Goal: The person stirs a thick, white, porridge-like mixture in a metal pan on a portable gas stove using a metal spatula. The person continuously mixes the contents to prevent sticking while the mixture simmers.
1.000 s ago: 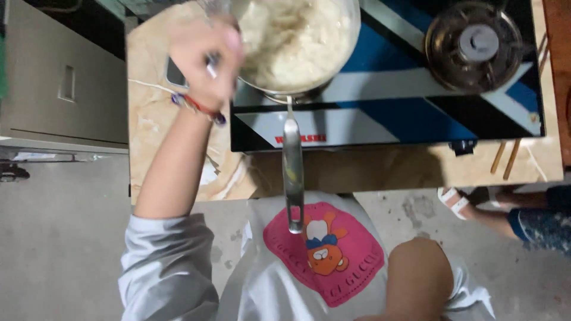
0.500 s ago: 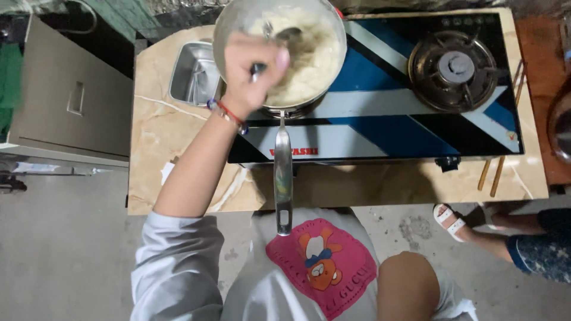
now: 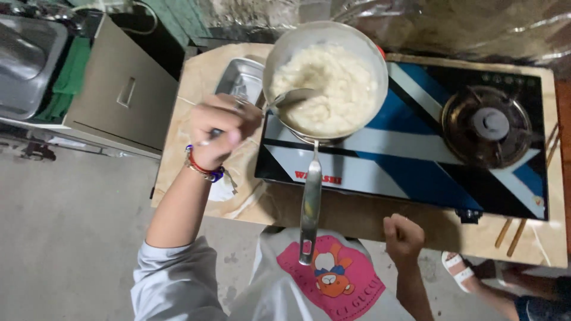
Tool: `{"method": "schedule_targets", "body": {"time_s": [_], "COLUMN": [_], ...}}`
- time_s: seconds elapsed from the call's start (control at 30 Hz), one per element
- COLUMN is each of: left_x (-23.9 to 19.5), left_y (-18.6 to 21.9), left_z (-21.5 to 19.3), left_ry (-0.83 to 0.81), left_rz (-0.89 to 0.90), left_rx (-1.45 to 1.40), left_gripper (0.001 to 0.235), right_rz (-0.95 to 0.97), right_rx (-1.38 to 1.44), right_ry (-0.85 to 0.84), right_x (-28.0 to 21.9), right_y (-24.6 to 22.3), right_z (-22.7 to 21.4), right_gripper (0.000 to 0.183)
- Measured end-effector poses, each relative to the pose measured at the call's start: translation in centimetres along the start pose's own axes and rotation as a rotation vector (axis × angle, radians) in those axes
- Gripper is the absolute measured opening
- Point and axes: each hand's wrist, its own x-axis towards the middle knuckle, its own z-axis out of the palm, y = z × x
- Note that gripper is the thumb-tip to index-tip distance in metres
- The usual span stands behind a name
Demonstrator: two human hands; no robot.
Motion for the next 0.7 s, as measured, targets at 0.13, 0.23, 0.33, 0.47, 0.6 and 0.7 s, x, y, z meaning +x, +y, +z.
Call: {"method": "schedule_targets", "body": {"time_s": [0.13, 0.23, 0.33, 0.47, 0.6, 0.7], "left_x": [-1.4, -2.2, -2.2, 1.4, 1.7, 1.9], "left_y": [-1.2, -5.0, -9.3, -10.8, -17.0, -18.0], "left_z": [-1.8, -2.9, -3.3, -2.3, -2.9, -0.3], "left_ry": [0.441, 0.634, 0.738, 0.863, 1.032, 0.851], "left_rz": [0.014, 0.018, -0.004, 0.006, -0.075, -0.111], "left_rx": [0.01, 0.041, 0.075, 0.296, 0.018, 0.013], "left_gripper": [0.059, 0.055, 0.051, 0.052, 0.033, 0.033], "right_rz": [0.495, 0.593, 0.509, -0.055, 0.068, 0.046], "right_rx": [-0.19, -0.271, -0.332, -0.158, -1.062, -0.693], "right_ry": [0.085, 0.13, 0.158, 0.111, -0.456, -2.105], "right_x": [-9.2, -15.8, -18.0, -2.3, -8.5, -11.2], "right_y": [8.6, 14.8, 16.4, 2.2, -5.2, -6.3], "right_z": [2.2, 4.7, 6.5, 3.3, -6.8, -10.0], "right_gripper": [0.047, 0.047, 0.049, 0.046, 0.05, 0.016]}}
